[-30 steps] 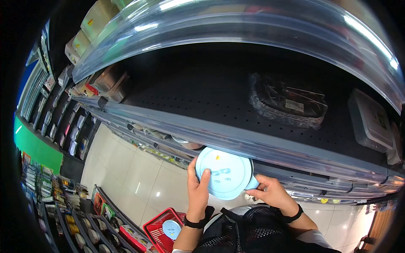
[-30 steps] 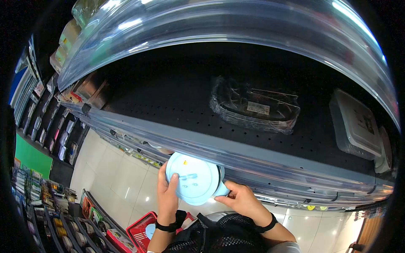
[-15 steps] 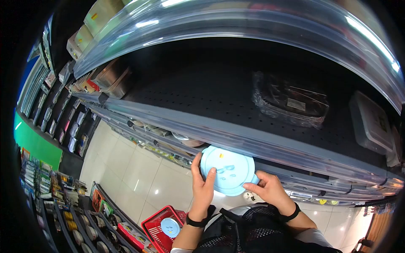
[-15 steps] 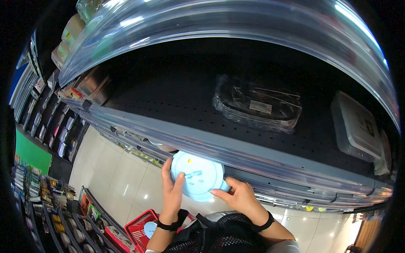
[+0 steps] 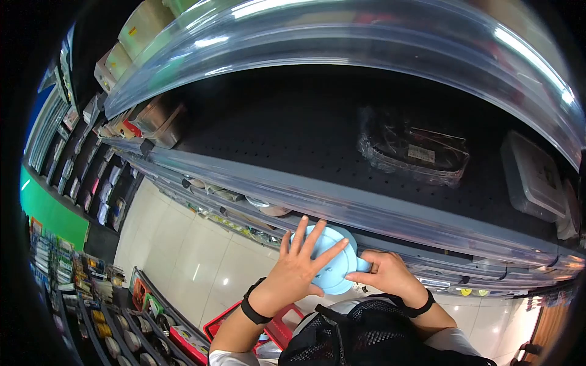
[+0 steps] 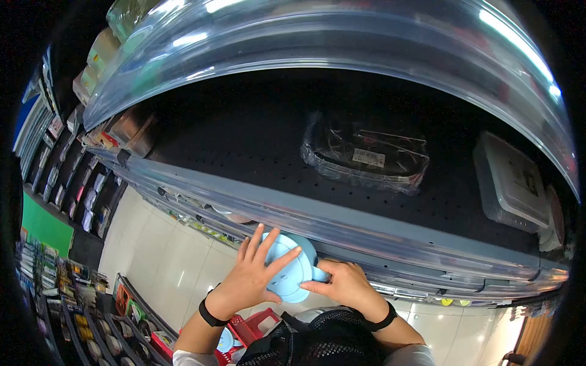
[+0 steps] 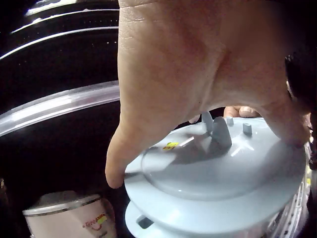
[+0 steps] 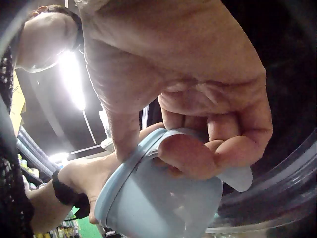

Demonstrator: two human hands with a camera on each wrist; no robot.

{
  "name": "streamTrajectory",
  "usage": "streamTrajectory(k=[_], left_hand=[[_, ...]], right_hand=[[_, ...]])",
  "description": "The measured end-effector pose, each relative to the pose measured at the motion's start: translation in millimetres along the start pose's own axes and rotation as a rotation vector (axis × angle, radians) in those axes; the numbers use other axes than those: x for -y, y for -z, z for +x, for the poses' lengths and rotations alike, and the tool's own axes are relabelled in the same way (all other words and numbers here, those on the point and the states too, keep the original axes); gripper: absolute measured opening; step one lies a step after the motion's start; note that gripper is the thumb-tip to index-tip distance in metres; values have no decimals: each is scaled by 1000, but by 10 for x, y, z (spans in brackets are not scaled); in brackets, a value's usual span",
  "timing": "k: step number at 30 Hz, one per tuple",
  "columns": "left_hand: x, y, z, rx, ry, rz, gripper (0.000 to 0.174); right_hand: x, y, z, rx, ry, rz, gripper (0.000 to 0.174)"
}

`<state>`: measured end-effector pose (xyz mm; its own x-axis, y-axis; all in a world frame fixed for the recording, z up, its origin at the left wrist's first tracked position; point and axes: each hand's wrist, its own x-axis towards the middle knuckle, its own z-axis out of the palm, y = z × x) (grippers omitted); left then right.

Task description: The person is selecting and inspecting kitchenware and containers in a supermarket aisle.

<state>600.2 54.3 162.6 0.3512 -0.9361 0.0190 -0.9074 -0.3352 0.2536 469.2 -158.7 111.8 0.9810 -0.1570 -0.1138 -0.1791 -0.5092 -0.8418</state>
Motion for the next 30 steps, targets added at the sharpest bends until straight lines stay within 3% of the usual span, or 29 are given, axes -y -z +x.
streamTrajectory(k=[7,13,15,18,20,30], left_hand=[[-29,-197,5,-81,18,-72,124],[-43,-309,-21,-152,-6,35,125],[-41,-332,-17,-227,55,-79,129],[-106,-334,-9,-276,113,-113,128],[-133,-347,9,-286,144,-116,128],[-224,-350,76,-319,343,-149,128]], right_hand=[[-50,57,18,-31,-46,15,52],[-36,85,50,-34,-88,93,52],[-53,77,69,-38,-100,114,52],[-67,51,102,-143,35,146,41],[28,128,112,-77,-86,116,41],[75,154,170,-31,-108,160,48]])
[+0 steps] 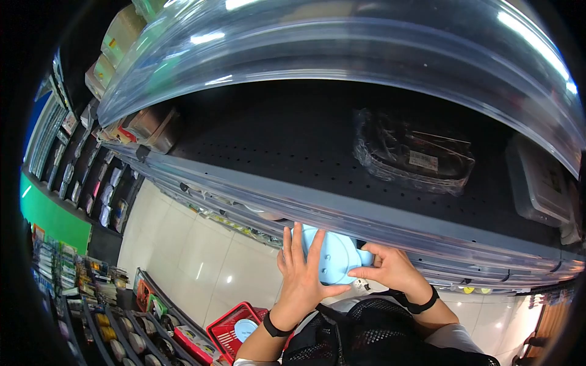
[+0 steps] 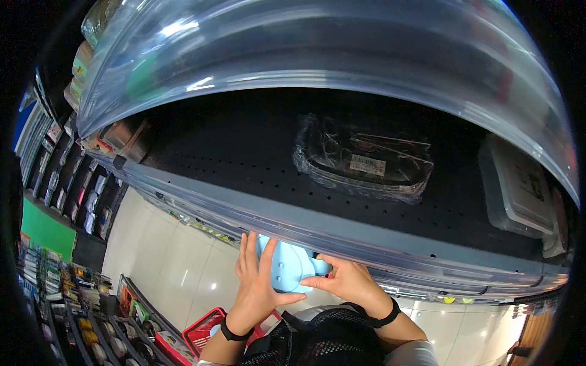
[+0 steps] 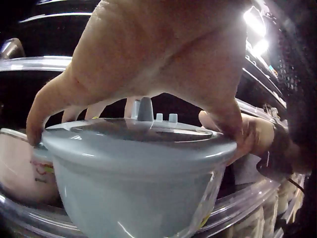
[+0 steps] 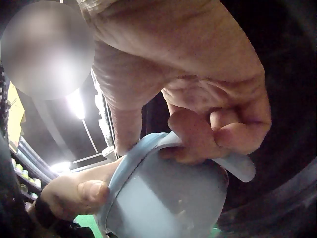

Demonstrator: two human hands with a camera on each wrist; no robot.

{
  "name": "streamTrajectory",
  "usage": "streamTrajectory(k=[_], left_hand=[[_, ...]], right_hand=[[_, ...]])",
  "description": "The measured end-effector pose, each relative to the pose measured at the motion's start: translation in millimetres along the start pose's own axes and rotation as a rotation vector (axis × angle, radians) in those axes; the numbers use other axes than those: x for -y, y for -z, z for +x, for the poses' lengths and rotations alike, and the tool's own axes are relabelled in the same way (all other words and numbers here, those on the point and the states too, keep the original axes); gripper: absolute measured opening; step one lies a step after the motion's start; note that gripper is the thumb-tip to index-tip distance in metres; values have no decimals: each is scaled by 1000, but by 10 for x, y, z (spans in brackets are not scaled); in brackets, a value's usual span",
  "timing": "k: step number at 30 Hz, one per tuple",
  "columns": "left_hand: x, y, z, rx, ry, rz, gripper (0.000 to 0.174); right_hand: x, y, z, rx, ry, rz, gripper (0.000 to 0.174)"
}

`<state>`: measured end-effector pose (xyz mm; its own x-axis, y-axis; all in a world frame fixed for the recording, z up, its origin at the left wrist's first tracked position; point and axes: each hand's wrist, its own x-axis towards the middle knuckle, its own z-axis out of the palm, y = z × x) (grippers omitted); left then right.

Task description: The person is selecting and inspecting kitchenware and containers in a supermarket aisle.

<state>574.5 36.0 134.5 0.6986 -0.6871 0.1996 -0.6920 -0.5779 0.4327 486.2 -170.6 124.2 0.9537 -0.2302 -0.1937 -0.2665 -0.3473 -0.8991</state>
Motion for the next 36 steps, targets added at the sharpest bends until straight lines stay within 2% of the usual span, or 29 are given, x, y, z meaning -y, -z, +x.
streamTrajectory(k=[4,6,9,11,12,13,14,15,16,18,19,20,21,22,23,25,29,36], left_hand=[[-14,-96,12,-35,41,-22,129],[-40,-137,27,-67,118,-57,132],[-41,-166,19,-100,104,-58,133],[-37,-152,13,-111,88,-46,132],[-33,-144,16,-121,67,-35,132],[-20,-129,20,-125,70,-36,132],[-6,-111,22,-174,29,-106,128],[9,-92,16,-224,-12,-178,124],[15,-84,3,-231,-9,-180,124],[42,-61,-27,-308,15,-313,109],[75,-60,-58,-319,22,-315,109],[125,-73,-109,-279,59,-335,101],[175,-89,-165,-238,96,-355,92],[216,-108,-222,-250,104,-359,92],[255,-127,-285,-250,126,-385,88],[310,-123,-429,-248,175,-411,81],[586,-232,-791,-284,247,-461,74],[950,-358,-1530,-366,532,-514,59]], right_hand=[[-49,-46,-11,-57,90,-36,51],[-90,-81,-10,-78,114,-50,51],[-76,-86,-16,-89,94,-42,50],[40,-32,-33,-53,-16,-2,46],[15,-42,-19,-48,-14,-3,46],[-41,-44,-1,-41,-10,239,43],[-88,-20,-2,-33,-8,479,41],[-29,118,-6,3,-49,294,38],[-94,145,26,6,-47,288,38],[-197,155,140,-62,78,499,37],[-207,191,157,-159,138,372,29],[-335,224,187,-149,143,363,29],[-609,255,254,-224,132,216,33],[-871,288,325,-298,123,68,38],[-1095,314,403,-288,129,58,38],[-1404,362,529,-447,149,187,31],[-1279,455,622,-382,182,284,27],[-894,349,820,-199,194,527,18]])
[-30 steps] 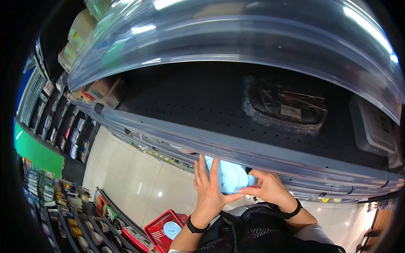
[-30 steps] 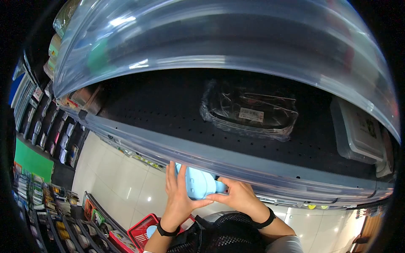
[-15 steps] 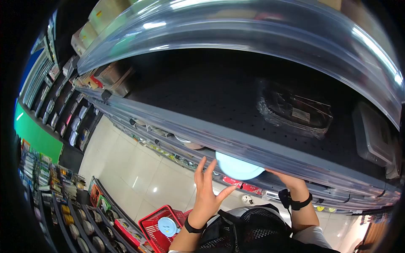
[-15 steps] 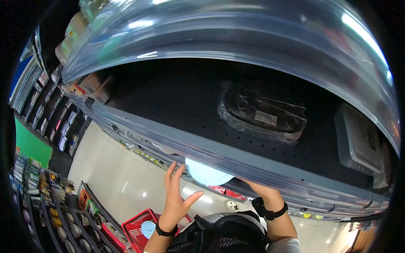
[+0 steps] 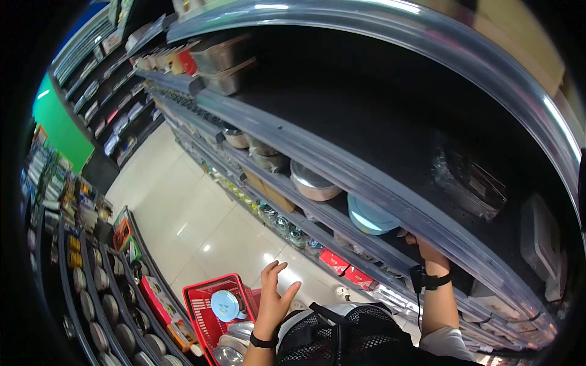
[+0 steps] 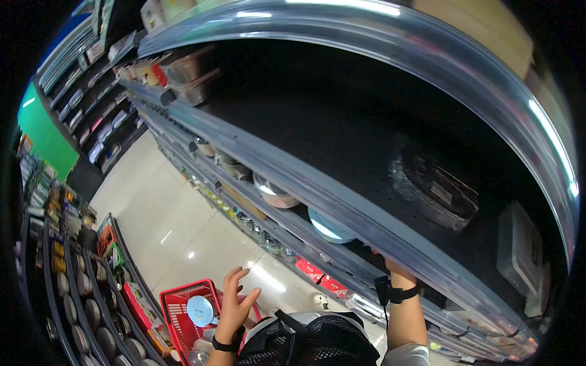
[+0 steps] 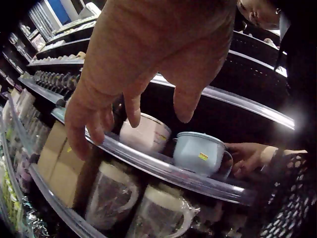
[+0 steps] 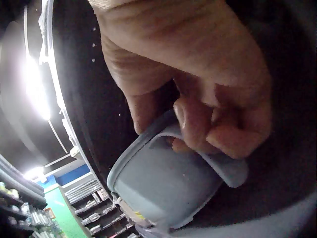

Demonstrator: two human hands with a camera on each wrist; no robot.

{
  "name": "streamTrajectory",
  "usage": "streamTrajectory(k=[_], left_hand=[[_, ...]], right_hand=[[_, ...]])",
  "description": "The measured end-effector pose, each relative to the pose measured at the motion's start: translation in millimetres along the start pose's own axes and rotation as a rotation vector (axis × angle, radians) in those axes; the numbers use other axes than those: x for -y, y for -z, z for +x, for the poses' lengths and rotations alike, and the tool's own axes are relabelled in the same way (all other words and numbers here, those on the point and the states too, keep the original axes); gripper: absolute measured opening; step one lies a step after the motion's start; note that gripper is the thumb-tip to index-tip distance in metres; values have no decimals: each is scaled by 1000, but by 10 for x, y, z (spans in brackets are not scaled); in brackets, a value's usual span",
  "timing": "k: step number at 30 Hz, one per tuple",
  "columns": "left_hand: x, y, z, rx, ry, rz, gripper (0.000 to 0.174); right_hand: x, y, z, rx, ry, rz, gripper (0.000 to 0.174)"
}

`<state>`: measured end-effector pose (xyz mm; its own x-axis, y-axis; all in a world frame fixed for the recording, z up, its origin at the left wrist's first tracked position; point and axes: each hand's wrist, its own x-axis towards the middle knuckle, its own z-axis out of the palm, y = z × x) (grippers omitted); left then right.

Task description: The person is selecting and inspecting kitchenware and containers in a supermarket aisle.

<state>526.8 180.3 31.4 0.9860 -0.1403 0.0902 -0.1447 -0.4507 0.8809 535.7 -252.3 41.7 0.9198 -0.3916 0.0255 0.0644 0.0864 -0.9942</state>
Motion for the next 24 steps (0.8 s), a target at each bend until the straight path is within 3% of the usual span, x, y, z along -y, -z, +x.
streamTrajectory(k=[4,7,10,12,14,16,18,21,23,24], left_hand=[[223,225,-181,-92,113,-33,55],[568,299,-350,-176,204,-141,52],[789,404,-459,-238,70,65,49],[851,421,-544,-266,79,100,51],[984,370,-627,-296,111,39,49],[1131,387,-689,-325,142,2,48],[1325,411,-762,-347,195,17,47],[1619,446,-895,-414,272,58,50],[1872,496,-1015,-451,331,96,53],[1985,536,-1084,-480,374,140,56]], right_hand=[[36,-223,162,97,-58,144,14],[81,-303,128,89,-68,-70,18],[-86,-262,229,71,-180,-218,31],[-305,30,443,194,-241,-209,44],[-96,-153,426,221,-264,-351,52],[-74,-263,445,49,-339,-389,60],[-251,-44,658,25,-384,-290,66],[-275,51,704,-4,-423,-387,71],[-226,-86,624,-165,-273,-531,74],[-199,5,723,-151,-275,-537,74]])
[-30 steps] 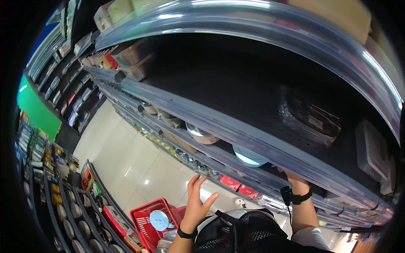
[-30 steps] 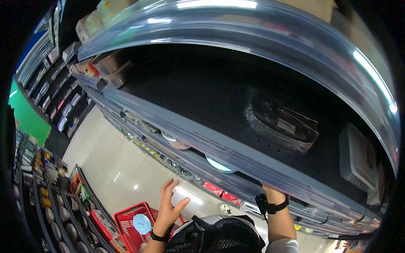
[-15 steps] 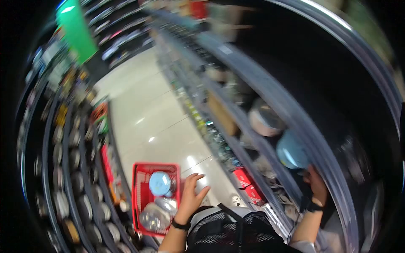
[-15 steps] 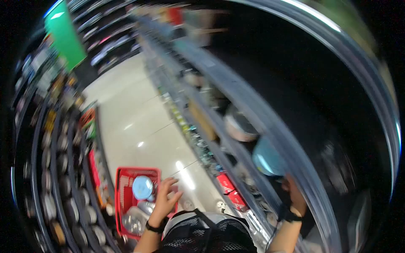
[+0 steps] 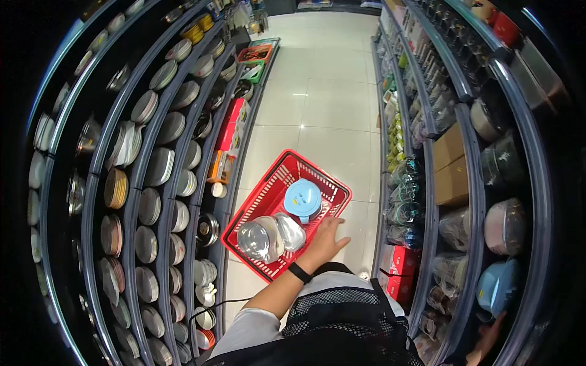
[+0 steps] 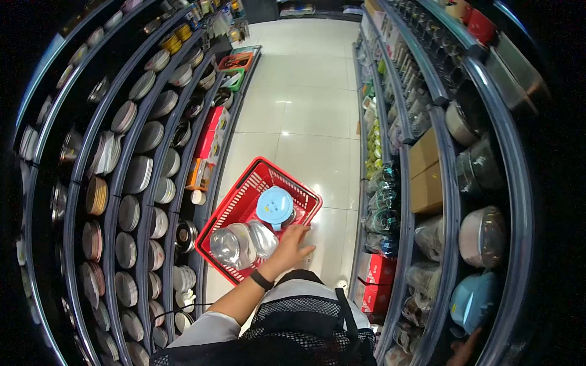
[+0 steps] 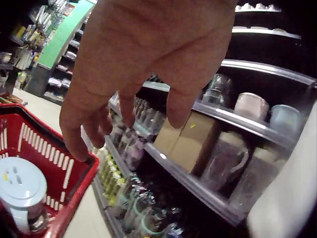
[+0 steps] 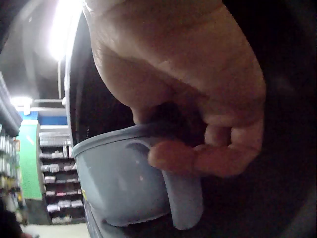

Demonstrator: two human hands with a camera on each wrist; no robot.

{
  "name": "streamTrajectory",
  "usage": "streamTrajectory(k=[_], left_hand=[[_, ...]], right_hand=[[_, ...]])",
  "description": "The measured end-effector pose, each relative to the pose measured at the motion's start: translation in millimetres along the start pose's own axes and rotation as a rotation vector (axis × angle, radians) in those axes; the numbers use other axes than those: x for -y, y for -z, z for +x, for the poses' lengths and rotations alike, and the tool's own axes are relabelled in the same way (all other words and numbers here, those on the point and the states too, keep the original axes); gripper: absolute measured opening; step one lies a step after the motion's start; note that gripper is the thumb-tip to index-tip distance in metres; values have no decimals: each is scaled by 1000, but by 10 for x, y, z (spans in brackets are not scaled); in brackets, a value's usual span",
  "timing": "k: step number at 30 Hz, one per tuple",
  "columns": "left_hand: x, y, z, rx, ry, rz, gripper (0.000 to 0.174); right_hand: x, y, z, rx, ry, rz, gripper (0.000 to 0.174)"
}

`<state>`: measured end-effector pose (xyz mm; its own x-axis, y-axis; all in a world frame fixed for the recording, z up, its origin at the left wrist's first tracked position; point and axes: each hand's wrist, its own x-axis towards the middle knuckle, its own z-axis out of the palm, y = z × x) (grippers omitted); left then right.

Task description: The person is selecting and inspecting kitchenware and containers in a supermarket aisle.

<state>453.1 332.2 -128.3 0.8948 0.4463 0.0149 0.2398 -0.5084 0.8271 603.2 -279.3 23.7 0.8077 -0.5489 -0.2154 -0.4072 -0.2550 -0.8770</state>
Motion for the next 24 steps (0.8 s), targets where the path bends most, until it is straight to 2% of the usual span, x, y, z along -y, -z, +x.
streamTrajectory(k=[1,2,3,4,5,6,7,8,10,11,12,14,16,17,18,20,22,24], left_hand=[[135,58,-24,-26,57,34,63],[277,122,-50,-35,68,35,63],[428,186,-82,-68,193,85,68],[572,257,-125,-99,317,135,72],[711,345,-175,-104,325,134,72],[846,450,-223,-132,410,225,79],[956,554,-267,-157,492,318,85],[1031,653,-318,-155,493,317,85],[1176,795,-400,-235,596,374,93],[1263,821,-407,-229,594,369,93],[1370,825,-402,-262,591,328,96],[1527,755,-332,-295,588,279,98],[1582,654,-148,-345,456,240,100],[1461,669,-6,-279,520,221,103],[1364,632,137,-282,517,212,103],[1227,509,390,-287,391,373,108],[1248,387,640,-280,400,317,110],[1380,330,845,-270,408,264,112]], right_hand=[[-47,178,206,-54,-51,-241,76],[-59,239,330,-111,-98,-482,77],[72,-3,91,-324,34,-639,70],[152,-54,-71,-315,41,-644,70],[267,-50,-212,-285,454,-835,65],[338,-79,-380,-245,873,-1005,59],[471,-311,-609,-246,876,-919,50],[600,-504,-808,-246,876,-921,50],[840,-812,-1143,-42,733,-662,49],[922,-927,-1223,56,721,-650,46],[884,-1085,-1254,95,732,-515,42],[972,-1434,-1457,180,720,-637,39],[1031,-1864,-1793,345,760,-575,34],[1009,-2036,-1877,418,804,-632,38],[1041,-2208,-2077,511,721,-643,41],[1068,-2513,-2443,719,818,-592,40],[1154,-2685,-2752,877,706,-660,40],[1037,-2758,-2829,942,765,-695,40]])
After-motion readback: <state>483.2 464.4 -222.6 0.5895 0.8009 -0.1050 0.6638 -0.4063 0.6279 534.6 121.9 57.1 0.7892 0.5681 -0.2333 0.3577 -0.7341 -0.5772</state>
